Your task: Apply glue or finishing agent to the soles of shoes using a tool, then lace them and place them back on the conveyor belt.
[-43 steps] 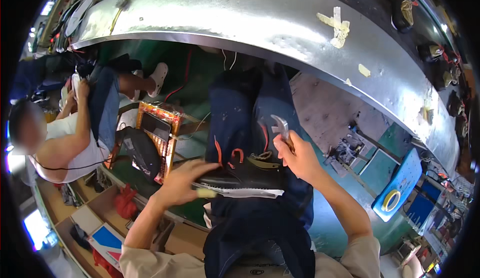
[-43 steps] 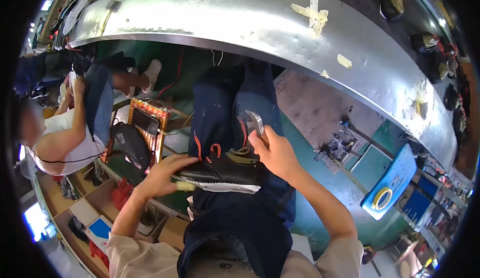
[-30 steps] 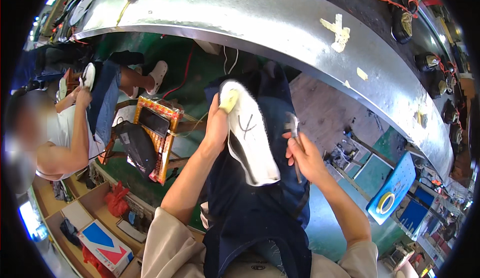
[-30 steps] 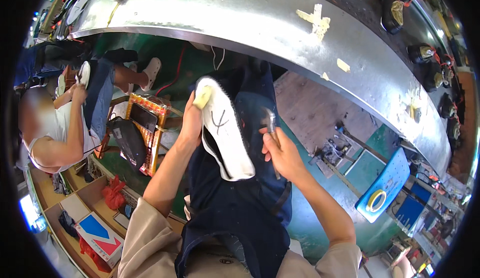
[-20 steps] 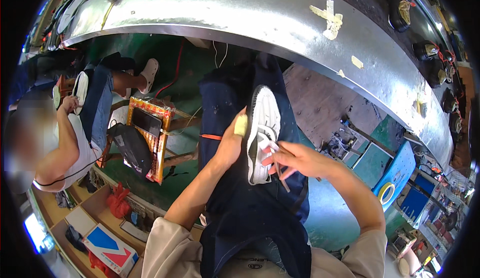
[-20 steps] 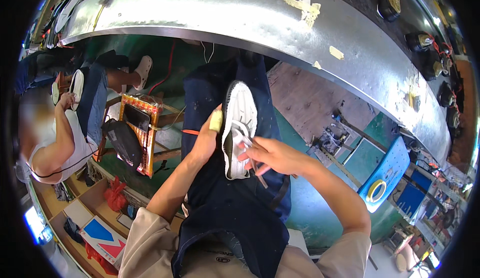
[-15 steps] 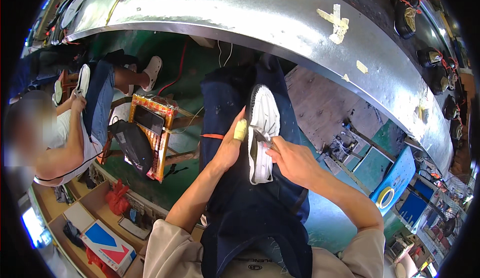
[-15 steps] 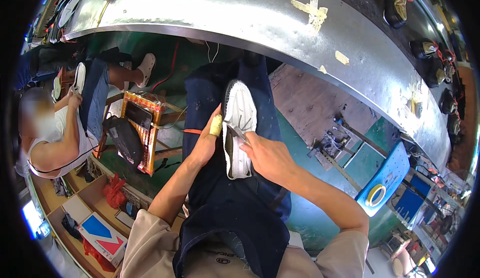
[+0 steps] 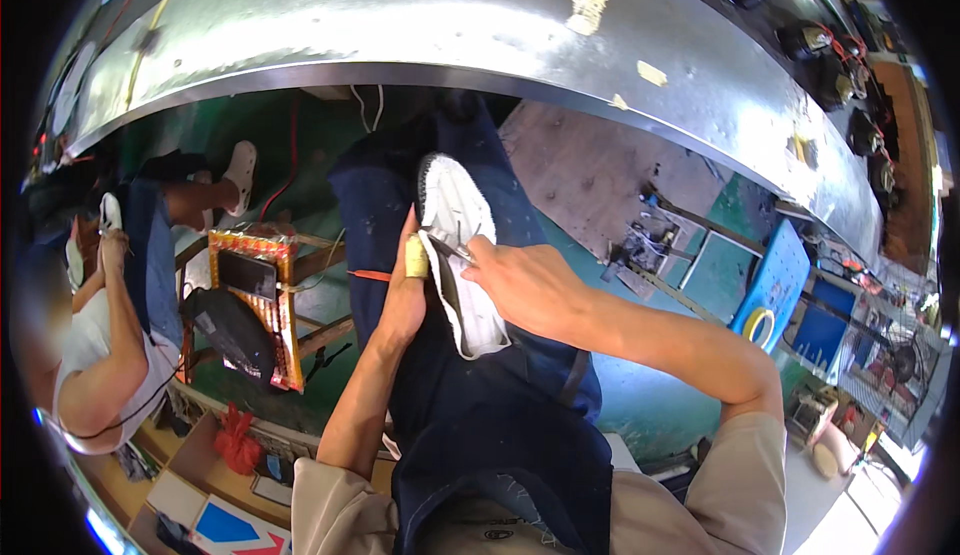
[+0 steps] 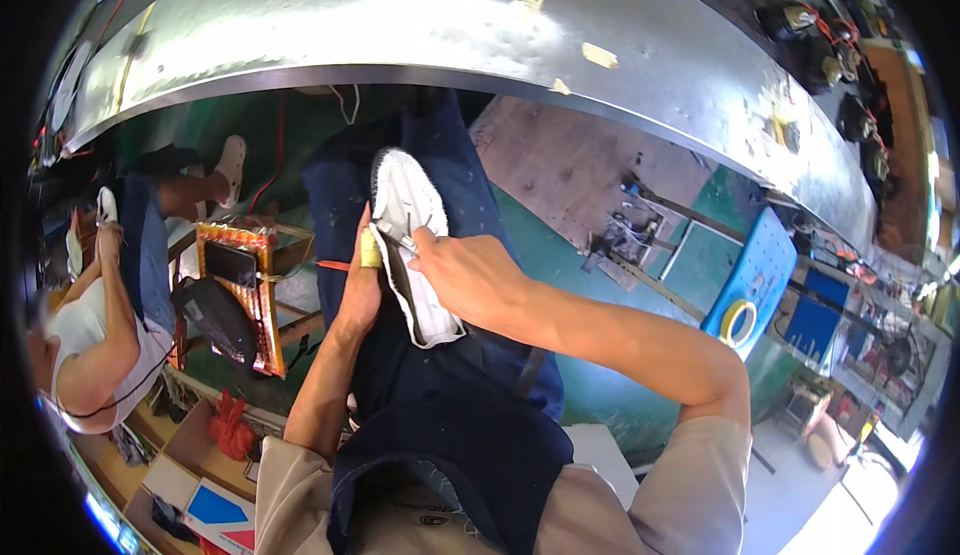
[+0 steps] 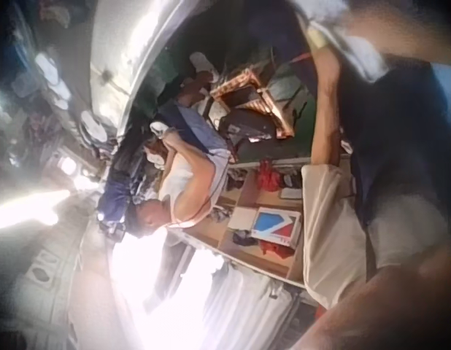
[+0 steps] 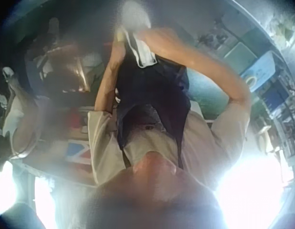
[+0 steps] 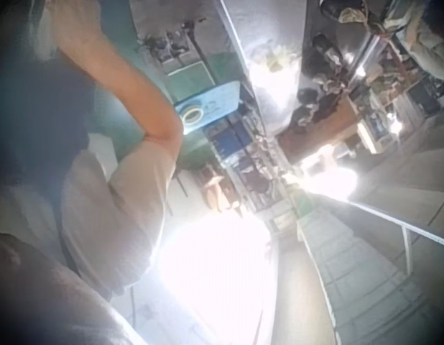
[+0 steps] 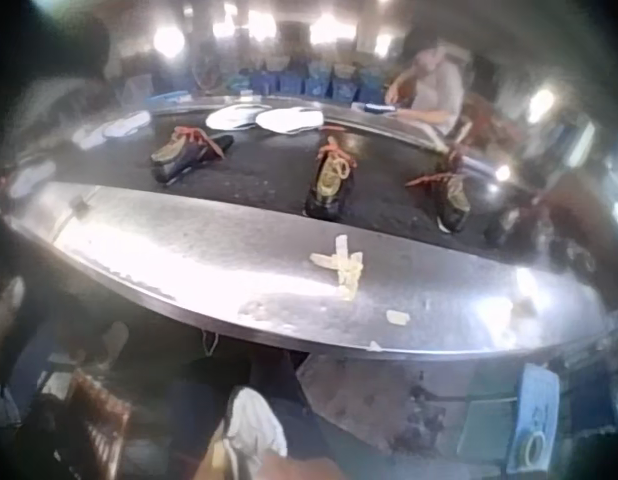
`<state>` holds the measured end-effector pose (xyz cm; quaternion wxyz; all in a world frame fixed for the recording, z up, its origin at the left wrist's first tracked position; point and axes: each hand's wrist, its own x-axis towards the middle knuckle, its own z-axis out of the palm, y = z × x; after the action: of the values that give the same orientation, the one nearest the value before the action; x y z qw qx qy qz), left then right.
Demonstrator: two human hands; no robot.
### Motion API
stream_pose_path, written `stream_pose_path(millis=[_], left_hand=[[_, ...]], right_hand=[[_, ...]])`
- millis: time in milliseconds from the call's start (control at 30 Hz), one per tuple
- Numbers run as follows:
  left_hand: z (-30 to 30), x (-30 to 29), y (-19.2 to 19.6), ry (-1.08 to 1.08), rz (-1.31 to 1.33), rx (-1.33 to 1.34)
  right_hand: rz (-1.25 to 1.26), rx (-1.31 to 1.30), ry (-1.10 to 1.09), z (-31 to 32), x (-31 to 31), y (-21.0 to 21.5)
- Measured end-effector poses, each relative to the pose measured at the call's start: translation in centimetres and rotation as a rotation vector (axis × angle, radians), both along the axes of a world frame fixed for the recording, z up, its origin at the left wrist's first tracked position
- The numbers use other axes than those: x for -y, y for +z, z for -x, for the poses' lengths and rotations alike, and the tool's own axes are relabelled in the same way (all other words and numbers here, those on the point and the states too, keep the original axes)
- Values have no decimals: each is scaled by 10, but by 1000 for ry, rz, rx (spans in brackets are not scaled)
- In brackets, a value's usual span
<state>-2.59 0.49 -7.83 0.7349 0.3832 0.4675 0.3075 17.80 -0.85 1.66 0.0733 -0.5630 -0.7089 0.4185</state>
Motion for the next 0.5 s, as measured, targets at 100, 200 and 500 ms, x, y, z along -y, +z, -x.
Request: stream_pose_path(millis=[100, 200, 500], left_hand=[[-6, -4, 1, -50, -92, -9], [-3, 0, -4, -72, -167, 9], [-10, -6, 14, -10, 34, 52]], right_hand=[[-46, 55, 111, -19, -5, 12], [-159, 226, 235, -16, -3, 25], [-74, -84, -249, 9, 37, -27]])
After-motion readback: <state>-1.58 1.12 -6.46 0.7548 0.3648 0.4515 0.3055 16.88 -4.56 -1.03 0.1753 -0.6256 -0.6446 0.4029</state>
